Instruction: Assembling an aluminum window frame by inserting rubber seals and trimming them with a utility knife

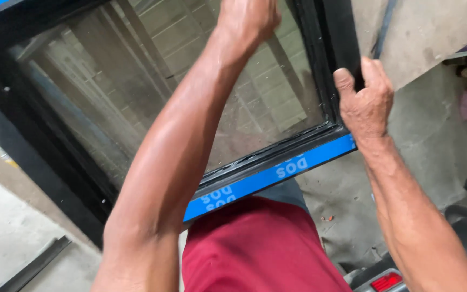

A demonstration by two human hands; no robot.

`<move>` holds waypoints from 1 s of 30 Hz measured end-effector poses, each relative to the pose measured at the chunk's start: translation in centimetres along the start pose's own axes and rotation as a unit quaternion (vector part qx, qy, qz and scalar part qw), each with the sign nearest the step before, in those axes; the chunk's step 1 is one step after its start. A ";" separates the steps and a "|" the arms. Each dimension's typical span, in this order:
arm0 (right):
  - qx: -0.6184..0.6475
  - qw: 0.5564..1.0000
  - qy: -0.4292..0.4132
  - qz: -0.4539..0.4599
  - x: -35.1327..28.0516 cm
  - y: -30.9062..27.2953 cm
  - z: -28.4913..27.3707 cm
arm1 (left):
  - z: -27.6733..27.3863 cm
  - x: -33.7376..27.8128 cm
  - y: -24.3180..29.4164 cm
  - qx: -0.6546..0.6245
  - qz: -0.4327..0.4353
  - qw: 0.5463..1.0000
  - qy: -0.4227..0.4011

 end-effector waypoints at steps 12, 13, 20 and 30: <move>0.004 0.994 -0.048 0.094 0.4 -1.2 -0.4 | 0.8 -16.9 9.1 -0.029 -0.025 0.932 -0.361; 0.004 0.994 -0.051 0.094 0.4 -1.4 -0.4 | 1.7 -16.7 9.3 -0.031 -0.026 0.932 -0.361; -0.019 0.998 -0.037 0.051 1.0 -2.4 -0.6 | 5.1 -15.5 10.8 0.001 0.018 0.919 -0.395; -0.021 0.995 -0.039 0.091 1.5 -3.1 -0.4 | 6.2 -13.5 13.4 0.057 0.095 0.868 -0.484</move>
Point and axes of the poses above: each hand's wrist, its own x-axis towards the middle knuckle, its own z-axis out of the palm, y = z × x, the point moved 6 cm from there along x, towards the middle knuckle, and after that the axes turned 4 degrees about x, right-handed, at the moved point
